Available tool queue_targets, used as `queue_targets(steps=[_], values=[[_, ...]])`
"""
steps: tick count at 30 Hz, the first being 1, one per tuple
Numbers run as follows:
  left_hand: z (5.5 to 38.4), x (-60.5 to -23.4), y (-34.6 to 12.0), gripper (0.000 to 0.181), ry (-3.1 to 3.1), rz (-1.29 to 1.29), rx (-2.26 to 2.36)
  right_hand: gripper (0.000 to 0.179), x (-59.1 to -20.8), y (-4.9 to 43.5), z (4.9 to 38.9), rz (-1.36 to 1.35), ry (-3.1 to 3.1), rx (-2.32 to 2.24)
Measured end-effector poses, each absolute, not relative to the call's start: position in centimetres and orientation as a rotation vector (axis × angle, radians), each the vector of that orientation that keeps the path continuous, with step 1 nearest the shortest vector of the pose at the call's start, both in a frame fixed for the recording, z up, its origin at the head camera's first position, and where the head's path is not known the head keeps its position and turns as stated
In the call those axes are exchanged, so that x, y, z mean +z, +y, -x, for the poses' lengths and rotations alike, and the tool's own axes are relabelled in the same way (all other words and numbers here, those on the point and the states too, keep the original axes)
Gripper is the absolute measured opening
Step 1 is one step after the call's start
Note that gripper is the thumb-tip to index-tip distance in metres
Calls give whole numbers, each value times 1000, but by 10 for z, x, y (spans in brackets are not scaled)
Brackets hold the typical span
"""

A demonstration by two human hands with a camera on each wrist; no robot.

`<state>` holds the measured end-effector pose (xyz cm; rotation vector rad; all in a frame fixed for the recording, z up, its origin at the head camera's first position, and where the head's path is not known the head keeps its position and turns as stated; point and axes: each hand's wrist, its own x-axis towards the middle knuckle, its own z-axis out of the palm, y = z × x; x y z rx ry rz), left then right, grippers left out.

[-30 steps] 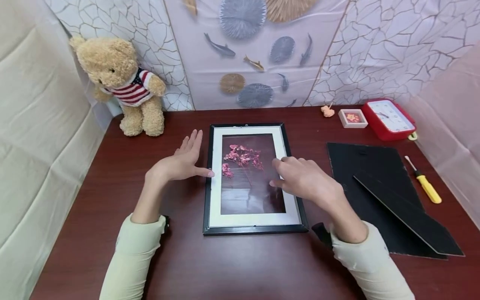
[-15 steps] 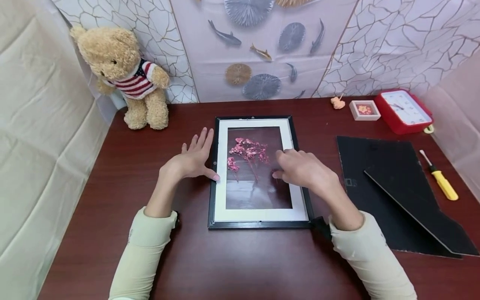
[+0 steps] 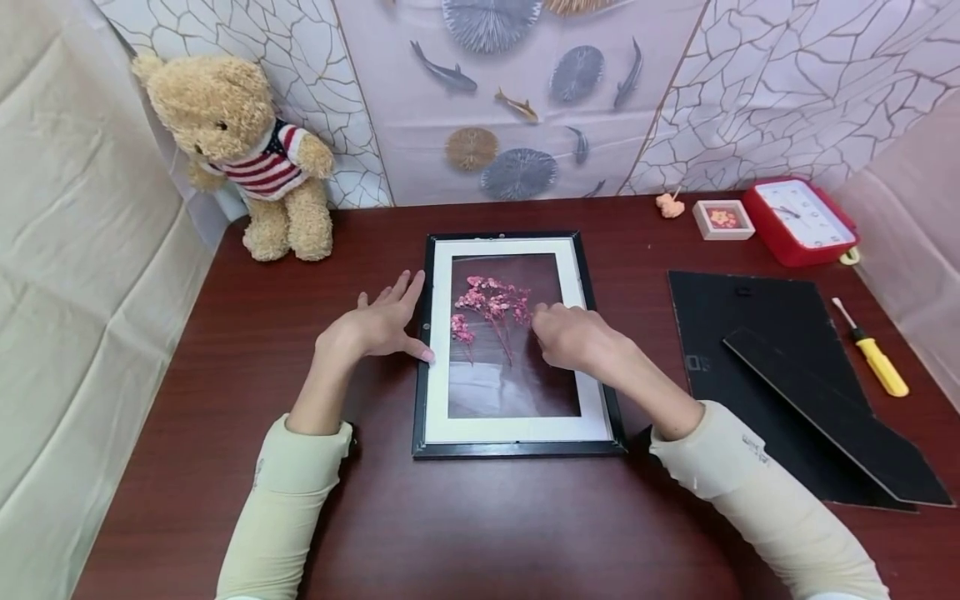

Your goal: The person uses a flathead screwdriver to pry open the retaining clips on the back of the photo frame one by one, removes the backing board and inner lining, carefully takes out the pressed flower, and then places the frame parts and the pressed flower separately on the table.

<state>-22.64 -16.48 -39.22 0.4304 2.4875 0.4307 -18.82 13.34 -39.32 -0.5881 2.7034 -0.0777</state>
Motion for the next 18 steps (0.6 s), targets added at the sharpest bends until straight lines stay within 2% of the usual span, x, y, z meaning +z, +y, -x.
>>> queue_targets(steps=[4, 12, 18], values=[[216, -373, -158, 122, 2467, -425, 417, 2, -411, 141, 194, 597, 2752, -116], [211, -364, -151, 112, 2464, -424, 370, 34, -425, 156, 206, 478, 2634, -308], [212, -369, -153, 117, 2468, -409, 383, 44, -434, 176, 216, 620, 2574, -504]])
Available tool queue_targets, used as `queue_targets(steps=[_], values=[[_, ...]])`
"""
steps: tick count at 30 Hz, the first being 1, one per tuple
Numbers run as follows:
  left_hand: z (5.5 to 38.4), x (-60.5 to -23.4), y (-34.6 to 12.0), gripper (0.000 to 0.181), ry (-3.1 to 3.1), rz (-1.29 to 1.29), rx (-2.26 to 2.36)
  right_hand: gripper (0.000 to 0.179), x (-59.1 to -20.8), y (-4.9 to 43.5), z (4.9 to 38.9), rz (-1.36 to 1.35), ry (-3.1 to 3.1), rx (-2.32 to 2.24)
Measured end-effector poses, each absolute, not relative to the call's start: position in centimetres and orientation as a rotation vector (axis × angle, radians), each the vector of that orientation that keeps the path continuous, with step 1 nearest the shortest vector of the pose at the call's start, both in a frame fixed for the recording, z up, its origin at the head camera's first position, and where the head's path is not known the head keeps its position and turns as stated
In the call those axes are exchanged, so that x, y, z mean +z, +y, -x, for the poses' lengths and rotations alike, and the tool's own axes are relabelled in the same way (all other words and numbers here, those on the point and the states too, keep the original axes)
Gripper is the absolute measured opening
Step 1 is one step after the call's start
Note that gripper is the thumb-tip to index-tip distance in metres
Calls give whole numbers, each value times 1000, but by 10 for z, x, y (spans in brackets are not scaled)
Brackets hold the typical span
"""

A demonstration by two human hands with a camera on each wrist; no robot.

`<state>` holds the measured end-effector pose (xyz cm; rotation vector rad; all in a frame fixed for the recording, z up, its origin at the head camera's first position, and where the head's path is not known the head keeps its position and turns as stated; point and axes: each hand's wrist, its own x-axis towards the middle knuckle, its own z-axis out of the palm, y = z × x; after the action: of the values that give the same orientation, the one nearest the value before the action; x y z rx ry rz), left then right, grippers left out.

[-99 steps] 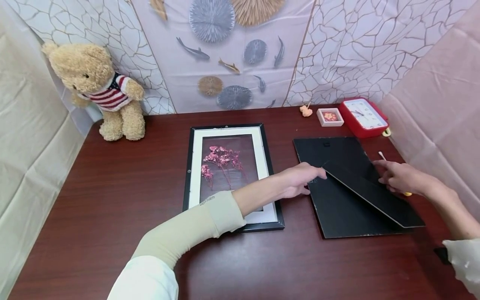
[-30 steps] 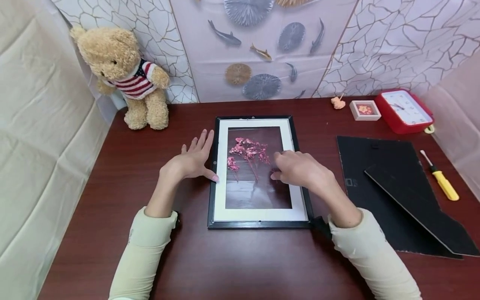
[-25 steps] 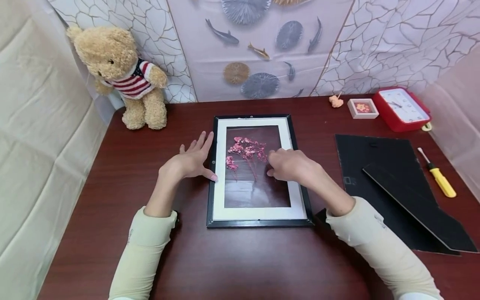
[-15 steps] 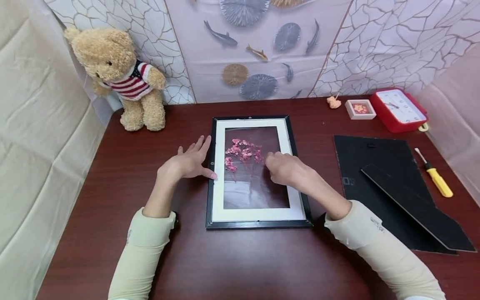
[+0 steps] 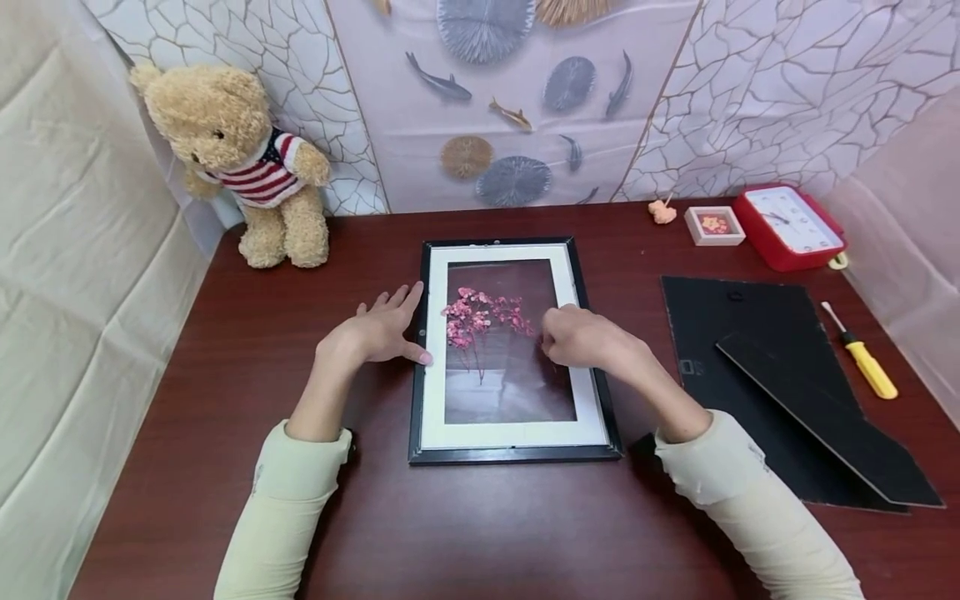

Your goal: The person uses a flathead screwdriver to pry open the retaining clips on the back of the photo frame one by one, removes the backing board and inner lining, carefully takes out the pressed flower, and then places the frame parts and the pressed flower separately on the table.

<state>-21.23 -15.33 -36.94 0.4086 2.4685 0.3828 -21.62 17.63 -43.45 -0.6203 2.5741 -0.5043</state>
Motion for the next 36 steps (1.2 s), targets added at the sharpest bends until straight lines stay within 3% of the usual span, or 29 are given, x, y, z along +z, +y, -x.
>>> queue_targets(steps=[5, 8, 13, 15, 20, 26, 36], values=[[231, -407, -169, 127, 2504, -379, 392, 28, -430, 195, 230, 690, 2614, -547], [237, -421, -175, 129, 2516, -369, 393, 14, -403, 206, 231, 676, 2670, -536], [231, -413, -174, 125, 2512, -382, 383, 22, -334, 227, 223, 519, 2700, -519], [222, -397, -169, 121, 2501, -387, 384, 24, -324, 243, 230, 460, 2729, -518], [206, -369, -160, 113, 2481, -400, 397, 25, -329, 289, 255, 357, 2784, -506], [207, -371, -156, 113, 2475, -415, 405, 21, -345, 330, 267, 312, 2784, -536], [208, -373, -155, 114, 2464, -413, 435, 16, -375, 376, 303, 461, 2732, -476]])
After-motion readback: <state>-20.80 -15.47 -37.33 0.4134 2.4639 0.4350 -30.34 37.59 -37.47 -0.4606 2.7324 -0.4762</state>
